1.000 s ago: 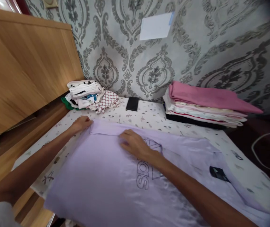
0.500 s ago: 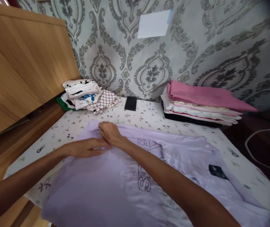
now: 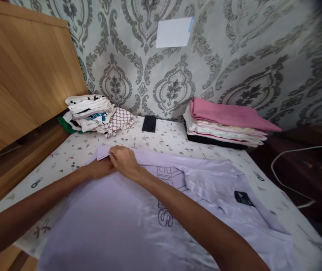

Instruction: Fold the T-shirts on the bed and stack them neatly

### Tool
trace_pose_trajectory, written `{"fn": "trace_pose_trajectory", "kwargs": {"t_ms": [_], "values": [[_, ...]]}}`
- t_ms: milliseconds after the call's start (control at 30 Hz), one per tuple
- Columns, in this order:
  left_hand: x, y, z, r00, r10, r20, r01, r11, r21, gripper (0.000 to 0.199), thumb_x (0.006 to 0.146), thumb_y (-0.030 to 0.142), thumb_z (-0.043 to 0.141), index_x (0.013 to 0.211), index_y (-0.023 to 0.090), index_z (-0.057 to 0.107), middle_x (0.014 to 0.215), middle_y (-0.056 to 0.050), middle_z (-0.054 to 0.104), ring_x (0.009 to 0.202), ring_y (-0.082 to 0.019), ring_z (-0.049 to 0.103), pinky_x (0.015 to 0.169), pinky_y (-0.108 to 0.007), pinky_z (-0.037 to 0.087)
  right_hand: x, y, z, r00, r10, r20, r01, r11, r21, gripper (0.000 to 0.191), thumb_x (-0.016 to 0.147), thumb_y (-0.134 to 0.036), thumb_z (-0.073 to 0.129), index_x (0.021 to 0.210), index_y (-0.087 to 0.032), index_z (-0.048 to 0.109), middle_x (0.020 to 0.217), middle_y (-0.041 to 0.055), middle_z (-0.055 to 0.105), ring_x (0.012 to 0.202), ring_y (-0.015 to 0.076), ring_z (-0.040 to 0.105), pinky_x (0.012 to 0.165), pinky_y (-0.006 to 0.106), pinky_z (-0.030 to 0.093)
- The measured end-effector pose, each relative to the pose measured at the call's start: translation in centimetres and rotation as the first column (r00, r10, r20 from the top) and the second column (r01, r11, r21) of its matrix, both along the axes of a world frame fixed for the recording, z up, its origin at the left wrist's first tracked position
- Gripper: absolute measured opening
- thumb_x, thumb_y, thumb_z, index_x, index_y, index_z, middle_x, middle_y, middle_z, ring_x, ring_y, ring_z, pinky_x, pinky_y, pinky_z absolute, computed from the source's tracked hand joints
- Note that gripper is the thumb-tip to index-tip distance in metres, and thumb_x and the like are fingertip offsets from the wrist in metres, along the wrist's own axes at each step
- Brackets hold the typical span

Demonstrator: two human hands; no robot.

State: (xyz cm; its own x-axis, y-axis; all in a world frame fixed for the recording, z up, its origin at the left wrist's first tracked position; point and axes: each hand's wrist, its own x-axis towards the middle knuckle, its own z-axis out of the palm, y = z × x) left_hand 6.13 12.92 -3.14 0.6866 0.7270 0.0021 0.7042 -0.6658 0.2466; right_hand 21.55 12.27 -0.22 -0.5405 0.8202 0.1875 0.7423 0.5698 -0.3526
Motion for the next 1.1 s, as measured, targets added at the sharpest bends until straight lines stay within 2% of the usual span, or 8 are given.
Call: {"fn": "trace_pose_trajectory", "kwargs": {"t_ms": [200,333,433,533,700,833,1000,1100], "values": [[-7.6,-0.1,-0.3,0.959,0.255,-0.125,-0.25,0.967,0.057,0.063,0.095,0.059,0.032,0.137,0.018,0.054,0.15,-0.016,0.052,0.139,-0.034,0.045,0.115,-0.051,0.033,-0.3,-0.7,-2.3,0.997,0.075,-0.032,-0.077,0.994,-0.073,0.024,0.097,-0.015,0.048,0.109,-0.015,0.069,0.111,0.0102,0.072,0.104,0.0218,0.064,0.086,0.031,0.048],[-9.7,0.6,0.8,0.873,0.459,-0.166,-0.448,0.888,0.103,0.065,0.094,0.047,0.032,0.144,0.009,0.045,0.153,-0.02,0.048,0.139,-0.037,0.047,0.111,-0.05,0.04,2.4,-0.8,-2.5,0.954,0.21,-0.215,-0.231,0.97,-0.078,0.031,0.098,-0.019,0.052,0.127,-0.017,0.062,0.126,0.009,0.069,0.113,0.0189,0.063,0.098,0.033,0.047],[-6.8,0.8,2.7,0.849,0.522,-0.076,-0.506,0.846,0.168,0.058,0.096,0.04,0.028,0.143,0.011,0.045,0.149,-0.017,0.052,0.131,-0.035,0.055,0.105,-0.05,0.046,6.8,0.1,-2.0,0.96,0.092,-0.265,-0.114,0.991,-0.068,0.034,0.1,-0.017,0.044,0.128,-0.017,0.062,0.129,0.0095,0.068,0.115,0.018,0.064,0.101,0.035,0.047],[-0.9,0.9,3.3,0.939,0.341,0.032,-0.343,0.934,0.097,0.062,0.099,0.046,0.027,0.15,0.015,0.038,0.156,-0.013,0.045,0.141,-0.028,0.045,0.115,-0.044,0.037,11.7,0.9,-1.8,0.988,-0.098,-0.117,0.095,0.995,-0.035,0.039,0.101,-0.017,0.04,0.134,-0.012,0.059,0.142,0.0156,0.059,0.134,0.0229,0.053,0.112,0.041,0.039],[5.9,1.8,0.0,1.0,-0.002,-0.024,0.001,0.999,-0.038,0.069,0.101,0.055,0.025,0.158,0.015,0.026,0.167,-0.011,0.024,0.154,-0.024,0.02,0.125,-0.044,0.016,16.8,0.1,-3.9,0.955,-0.216,0.202,0.233,0.97,-0.066,0.057,0.105,-0.042,0.036,0.155,-0.016,0.037,0.164,0.0172,0.028,0.154,0.0293,0.02,0.122,0.056,0.021],[5.6,2.7,-1.9,0.994,-0.004,-0.111,0.004,1.0,-0.008,0.076,0.1,0.063,0.026,0.158,0.015,0.025,0.167,-0.014,0.021,0.155,-0.028,0.016,0.124,-0.051,0.01,17.5,-0.7,-5.3,0.934,-0.223,0.281,0.253,0.964,-0.076,0.065,0.104,-0.054,0.03,0.158,-0.018,0.029,0.166,0.016,0.024,0.155,0.0296,0.015,0.123,0.055,0.018],[4.2,2.8,-1.6,0.989,0.016,-0.146,-0.017,1.0,-0.004,0.078,0.099,0.065,0.023,0.159,0.016,0.023,0.167,-0.013,0.019,0.155,-0.027,0.015,0.124,-0.051,0.01,17.9,-1.3,-5.5,0.943,-0.206,0.26,0.218,0.976,-0.014,0.066,0.103,-0.056,0.035,0.159,-0.022,0.027,0.167,0.0138,0.02,0.155,0.029,0.012,0.123,0.058,0.017],[2.4,2.9,-1.4,0.979,0.115,-0.166,-0.119,0.993,-0.012,0.078,0.099,0.064,0.02,0.16,0.016,0.022,0.168,-0.012,0.018,0.156,-0.026,0.014,0.124,-0.05,0.01,18.5,-1.7,-6.0,0.95,-0.167,0.262,0.173,0.985,0.0,0.062,0.102,-0.056,0.037,0.157,-0.027,0.034,0.165,0.0118,0.027,0.154,0.0291,0.019,0.122,0.058,0.02]]}}
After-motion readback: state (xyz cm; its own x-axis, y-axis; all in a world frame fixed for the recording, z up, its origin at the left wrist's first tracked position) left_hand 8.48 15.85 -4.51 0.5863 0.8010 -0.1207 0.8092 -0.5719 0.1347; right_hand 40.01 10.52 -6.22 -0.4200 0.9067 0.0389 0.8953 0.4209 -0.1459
